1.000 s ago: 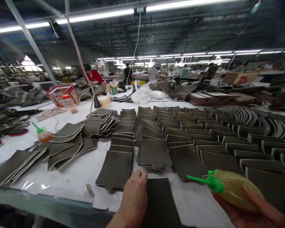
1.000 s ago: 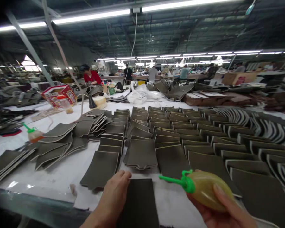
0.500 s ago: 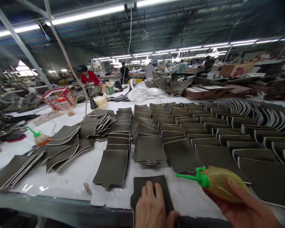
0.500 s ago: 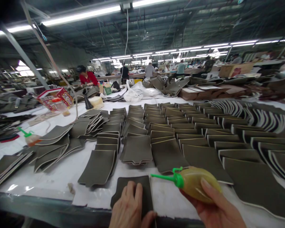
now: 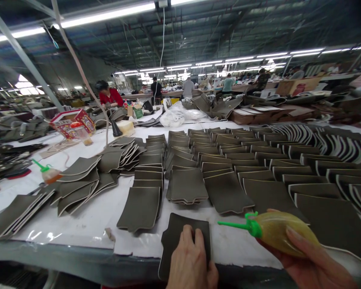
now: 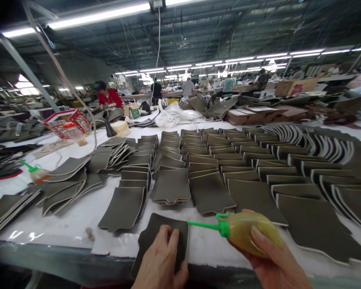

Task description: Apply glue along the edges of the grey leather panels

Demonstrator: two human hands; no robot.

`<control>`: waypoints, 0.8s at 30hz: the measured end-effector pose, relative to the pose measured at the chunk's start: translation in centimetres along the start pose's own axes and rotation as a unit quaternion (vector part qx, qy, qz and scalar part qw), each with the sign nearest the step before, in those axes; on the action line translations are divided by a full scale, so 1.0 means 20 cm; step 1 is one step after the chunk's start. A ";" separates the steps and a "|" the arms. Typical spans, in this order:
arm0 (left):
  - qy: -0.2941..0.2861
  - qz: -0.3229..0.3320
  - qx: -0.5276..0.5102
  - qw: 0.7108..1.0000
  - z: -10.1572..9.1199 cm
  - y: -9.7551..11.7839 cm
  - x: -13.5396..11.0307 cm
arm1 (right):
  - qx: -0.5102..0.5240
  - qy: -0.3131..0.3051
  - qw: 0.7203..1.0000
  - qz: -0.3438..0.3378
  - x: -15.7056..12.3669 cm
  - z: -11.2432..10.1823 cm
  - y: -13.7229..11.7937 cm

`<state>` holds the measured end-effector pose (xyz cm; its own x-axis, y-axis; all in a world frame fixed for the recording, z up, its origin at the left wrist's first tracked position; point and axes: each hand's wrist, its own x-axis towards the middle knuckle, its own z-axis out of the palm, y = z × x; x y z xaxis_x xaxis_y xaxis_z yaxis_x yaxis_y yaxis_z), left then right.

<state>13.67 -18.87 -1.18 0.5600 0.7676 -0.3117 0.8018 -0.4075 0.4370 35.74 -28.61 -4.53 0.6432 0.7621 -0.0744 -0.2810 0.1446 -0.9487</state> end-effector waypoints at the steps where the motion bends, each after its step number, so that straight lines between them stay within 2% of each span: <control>1: 0.000 0.001 -0.004 1.000 0.00 0.00 0.00 | 0.018 0.004 1.000 0.018 0.00 0.00 0.00; 3: -0.001 0.002 -0.008 1.000 0.01 -0.01 0.00 | 0.066 0.024 0.995 0.066 -0.01 0.02 -0.01; 5: 0.000 0.003 -0.011 1.000 0.01 -0.01 0.00 | 0.071 0.036 0.994 0.081 -0.01 0.03 -0.02; 10: -0.015 -0.004 0.007 1.000 0.00 0.02 0.02 | 0.085 0.043 0.991 0.093 -0.02 0.04 -0.01; 15: -0.059 -0.032 0.049 0.997 -0.02 0.11 0.06 | 0.095 0.036 0.989 0.105 0.00 -0.02 0.03; 17: -0.056 -0.038 0.060 0.996 -0.03 0.12 0.06 | 0.091 0.039 0.991 0.091 0.01 -0.04 0.03; 20: -0.038 -0.038 0.057 0.997 -0.03 0.08 0.06 | 0.067 0.038 0.994 0.075 0.00 -0.05 0.02; 24: -0.009 -0.012 0.003 1.000 -0.03 -0.02 0.05 | 0.030 0.050 0.995 0.085 -0.01 0.00 0.00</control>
<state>13.78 -17.54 -1.20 0.5449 0.7681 -0.3363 0.8156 -0.3925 0.4251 35.72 -28.76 -4.47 0.6489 0.7130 -0.2654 -0.4319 0.0580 -0.9001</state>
